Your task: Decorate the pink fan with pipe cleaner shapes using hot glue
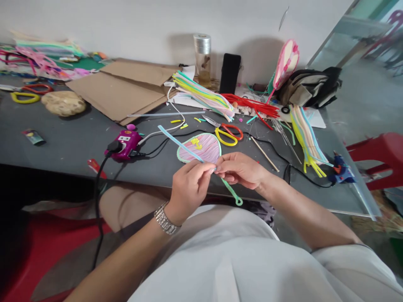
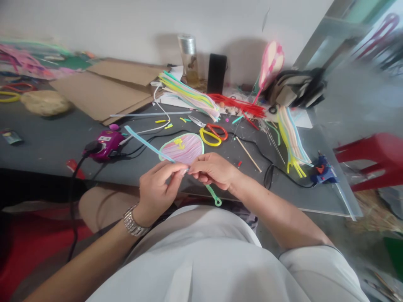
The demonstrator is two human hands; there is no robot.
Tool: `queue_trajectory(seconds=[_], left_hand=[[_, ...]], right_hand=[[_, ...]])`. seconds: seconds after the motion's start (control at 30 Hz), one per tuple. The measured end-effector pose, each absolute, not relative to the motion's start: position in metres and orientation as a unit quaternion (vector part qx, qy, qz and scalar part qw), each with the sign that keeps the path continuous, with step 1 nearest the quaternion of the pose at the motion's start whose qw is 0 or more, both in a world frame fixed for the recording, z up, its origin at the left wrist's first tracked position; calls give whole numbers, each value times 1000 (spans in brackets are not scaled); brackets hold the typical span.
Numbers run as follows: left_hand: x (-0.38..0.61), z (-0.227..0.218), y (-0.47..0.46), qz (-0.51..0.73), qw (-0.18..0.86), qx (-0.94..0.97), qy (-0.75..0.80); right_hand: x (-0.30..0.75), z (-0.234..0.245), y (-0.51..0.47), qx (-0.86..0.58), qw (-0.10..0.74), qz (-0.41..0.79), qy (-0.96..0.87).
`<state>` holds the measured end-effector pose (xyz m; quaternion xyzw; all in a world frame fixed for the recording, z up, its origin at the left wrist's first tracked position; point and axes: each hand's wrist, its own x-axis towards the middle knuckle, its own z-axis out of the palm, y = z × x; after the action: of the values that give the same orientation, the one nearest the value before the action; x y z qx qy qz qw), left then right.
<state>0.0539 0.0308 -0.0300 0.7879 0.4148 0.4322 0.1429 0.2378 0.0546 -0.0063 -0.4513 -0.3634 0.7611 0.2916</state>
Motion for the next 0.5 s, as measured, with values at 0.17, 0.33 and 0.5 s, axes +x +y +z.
queue_trajectory(seconds=[0.17,0.33,0.5], left_hand=[[56,-22,32,427,241,747,449],[57,-22,35,424,361,678,480],[59,-19,38,409,459,610,500]], right_hand=[[236,-8,54,-476,332,678,-451],[236,-4,50,-506,334,576,-548],[235,-5,48,-515,332,505,-608]])
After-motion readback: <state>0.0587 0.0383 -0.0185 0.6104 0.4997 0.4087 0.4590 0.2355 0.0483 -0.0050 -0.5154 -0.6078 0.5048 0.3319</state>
